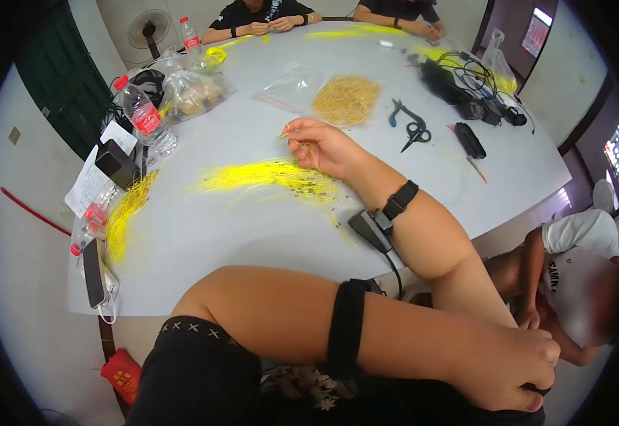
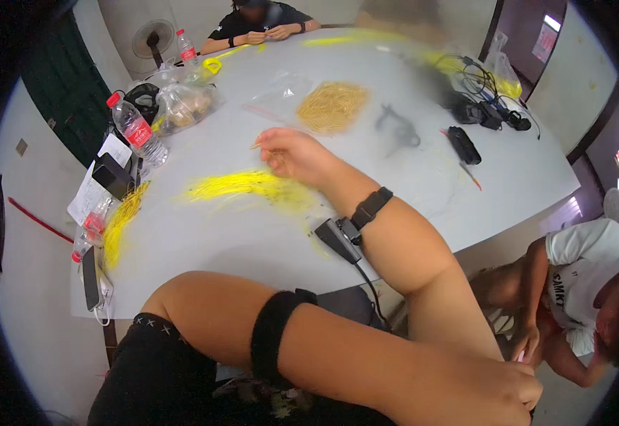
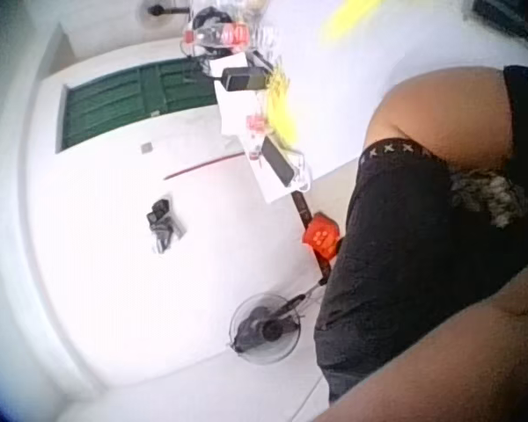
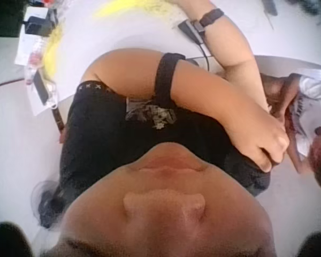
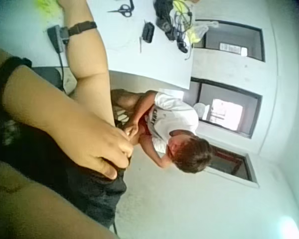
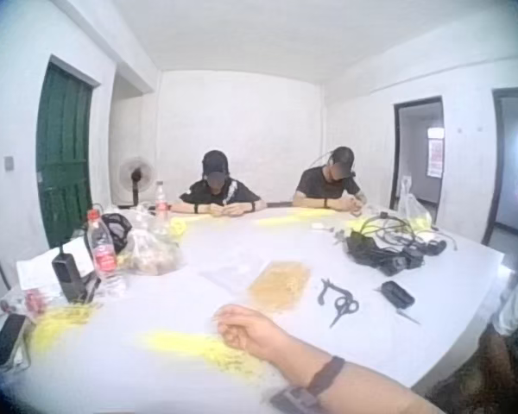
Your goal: Assemble small yellow soft plastic fishing lures by hand at a table.
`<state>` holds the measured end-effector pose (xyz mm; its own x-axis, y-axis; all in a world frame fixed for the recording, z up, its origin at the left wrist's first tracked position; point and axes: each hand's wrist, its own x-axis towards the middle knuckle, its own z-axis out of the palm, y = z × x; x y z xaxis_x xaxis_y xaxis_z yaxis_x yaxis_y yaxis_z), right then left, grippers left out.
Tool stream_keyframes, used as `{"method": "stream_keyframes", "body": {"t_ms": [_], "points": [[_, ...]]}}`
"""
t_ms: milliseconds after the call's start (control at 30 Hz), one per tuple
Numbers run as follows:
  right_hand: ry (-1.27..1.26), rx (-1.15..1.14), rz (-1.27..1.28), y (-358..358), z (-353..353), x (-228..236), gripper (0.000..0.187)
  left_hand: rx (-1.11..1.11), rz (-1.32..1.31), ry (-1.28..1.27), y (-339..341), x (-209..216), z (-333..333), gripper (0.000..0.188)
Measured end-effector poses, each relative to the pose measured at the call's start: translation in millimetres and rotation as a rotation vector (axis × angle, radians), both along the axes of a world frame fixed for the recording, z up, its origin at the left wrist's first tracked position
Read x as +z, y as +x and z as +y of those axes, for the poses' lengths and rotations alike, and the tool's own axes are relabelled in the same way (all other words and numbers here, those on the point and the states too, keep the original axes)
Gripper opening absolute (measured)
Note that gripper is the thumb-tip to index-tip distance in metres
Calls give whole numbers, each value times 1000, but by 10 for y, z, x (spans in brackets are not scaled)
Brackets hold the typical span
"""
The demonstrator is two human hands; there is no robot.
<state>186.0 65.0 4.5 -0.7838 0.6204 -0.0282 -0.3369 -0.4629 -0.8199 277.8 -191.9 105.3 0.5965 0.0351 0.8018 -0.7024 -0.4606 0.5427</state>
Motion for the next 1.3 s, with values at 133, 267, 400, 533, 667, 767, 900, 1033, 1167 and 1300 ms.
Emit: {"method": "stream_keyframes", "body": {"t_ms": [133,267,400,533,667,767,900,1033,1167,1300], "points": [[16,-1,5,-14,-22,12,9,-10,298,26,-104,84,99,38],[41,22,0,9,-21,33,9,225,489,187,-282,238,57,39],[54,38,-29,16,-29,16,10,109,347,227,-19,69,84,41],[75,65,-42,20,-17,24,10,153,82,12,92,-92,30,42],[63,4,16,26,-47,73,9,198,548,103,-159,200,56,40],[77,20,-9,-6,-65,57,9,196,706,238,-143,225,20,37],[79,70,-16,-24,-18,3,9,278,30,136,64,-42,-88,37],[61,16,29,6,-77,78,9,119,460,31,-208,104,73,38],[69,42,-5,-16,-77,49,8,-49,664,49,-357,231,233,38],[71,72,-29,-51,-69,-1,8,-44,272,16,-116,86,215,39]]}}
